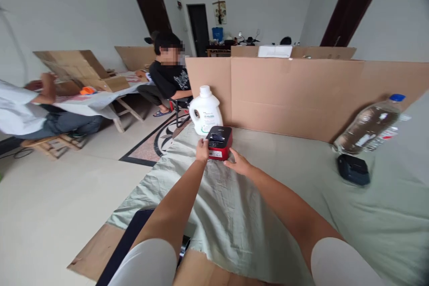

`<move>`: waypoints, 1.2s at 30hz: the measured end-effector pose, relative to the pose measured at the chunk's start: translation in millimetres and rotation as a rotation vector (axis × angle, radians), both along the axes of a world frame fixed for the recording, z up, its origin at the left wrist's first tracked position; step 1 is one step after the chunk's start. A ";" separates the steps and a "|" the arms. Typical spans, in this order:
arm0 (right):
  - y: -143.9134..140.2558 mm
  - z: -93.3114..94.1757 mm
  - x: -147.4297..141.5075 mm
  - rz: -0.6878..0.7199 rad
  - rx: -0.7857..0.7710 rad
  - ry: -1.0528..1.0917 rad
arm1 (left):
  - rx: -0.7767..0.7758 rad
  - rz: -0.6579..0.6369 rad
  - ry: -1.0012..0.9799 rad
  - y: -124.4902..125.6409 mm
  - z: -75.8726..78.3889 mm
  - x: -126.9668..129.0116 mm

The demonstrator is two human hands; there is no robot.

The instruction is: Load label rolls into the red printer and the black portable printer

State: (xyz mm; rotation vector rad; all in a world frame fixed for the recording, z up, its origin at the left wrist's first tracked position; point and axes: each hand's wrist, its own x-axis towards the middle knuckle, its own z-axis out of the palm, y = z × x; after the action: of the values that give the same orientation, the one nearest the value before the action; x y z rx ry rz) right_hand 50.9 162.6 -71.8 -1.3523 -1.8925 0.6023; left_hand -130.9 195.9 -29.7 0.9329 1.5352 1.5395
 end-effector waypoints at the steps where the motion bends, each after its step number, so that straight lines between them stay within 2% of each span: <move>1: -2.9 0.4 21.2 -0.041 -0.027 -0.062 | 0.021 0.090 0.093 -8.0 -2.8 4.6; 3: -9.1 6.9 77.3 -0.183 -0.076 -0.181 | 0.131 0.251 0.376 -28.0 -10.2 19.2; 4: -13.1 13.1 110.8 -0.281 -0.094 -0.228 | 0.205 0.250 0.506 -39.5 -14.3 29.3; 5: -18.1 20.8 146.4 -0.391 -0.112 -0.273 | 0.282 0.193 0.609 -51.7 -18.4 41.3; 8: -41.5 45.2 252.2 -0.693 -0.142 -0.371 | 0.428 -0.203 0.741 -91.4 -30.2 86.5; 10: -62.1 54.2 309.8 -0.912 -0.200 -0.510 | 0.437 -0.445 0.824 -118.8 -38.3 118.9; 12: -82.9 53.0 349.8 -1.086 -0.344 -0.588 | 0.381 -0.609 0.951 -144.5 -47.2 146.1; 13: -92.3 49.1 362.8 -1.132 -0.420 -0.571 | 0.342 -0.675 1.022 -155.8 -51.8 156.2; 15: -108.8 38.2 376.1 -1.151 -0.476 -0.519 | 0.274 -0.800 1.156 -174.4 -59.9 168.0; 19: -135.9 22.4 369.6 -1.133 -0.399 -0.524 | 0.200 -0.943 1.321 -196.3 -64.6 166.2; 24: -179.6 19.3 340.4 -1.051 -0.327 -0.514 | 0.169 -0.956 1.369 -214.5 -57.8 151.8; 26: -200.8 16.8 321.4 -1.008 -0.248 -0.495 | 0.166 -0.951 1.363 -222.0 -56.6 148.0; 28: -220.9 12.8 293.7 -0.926 -0.103 -0.461 | 0.163 -0.944 1.350 -227.8 -55.8 145.6; 31: -245.1 7.1 235.9 -0.747 0.120 -0.405 | 0.161 -0.940 1.321 -231.3 -53.8 143.8; 33: -256.0 5.2 192.5 -0.661 0.190 -0.400 | 0.170 -0.938 1.289 -230.9 -52.4 143.1; 36: -265.9 4.3 136.6 -0.612 0.191 -0.449 | 0.196 -0.908 1.212 -228.6 -51.9 141.7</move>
State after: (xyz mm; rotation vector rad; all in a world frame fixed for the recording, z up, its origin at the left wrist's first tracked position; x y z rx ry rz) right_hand 187.5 -103.3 -67.5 -1.9237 -1.6615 -0.1998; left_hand 10.9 -32.7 -81.6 2.5012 1.2522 0.3794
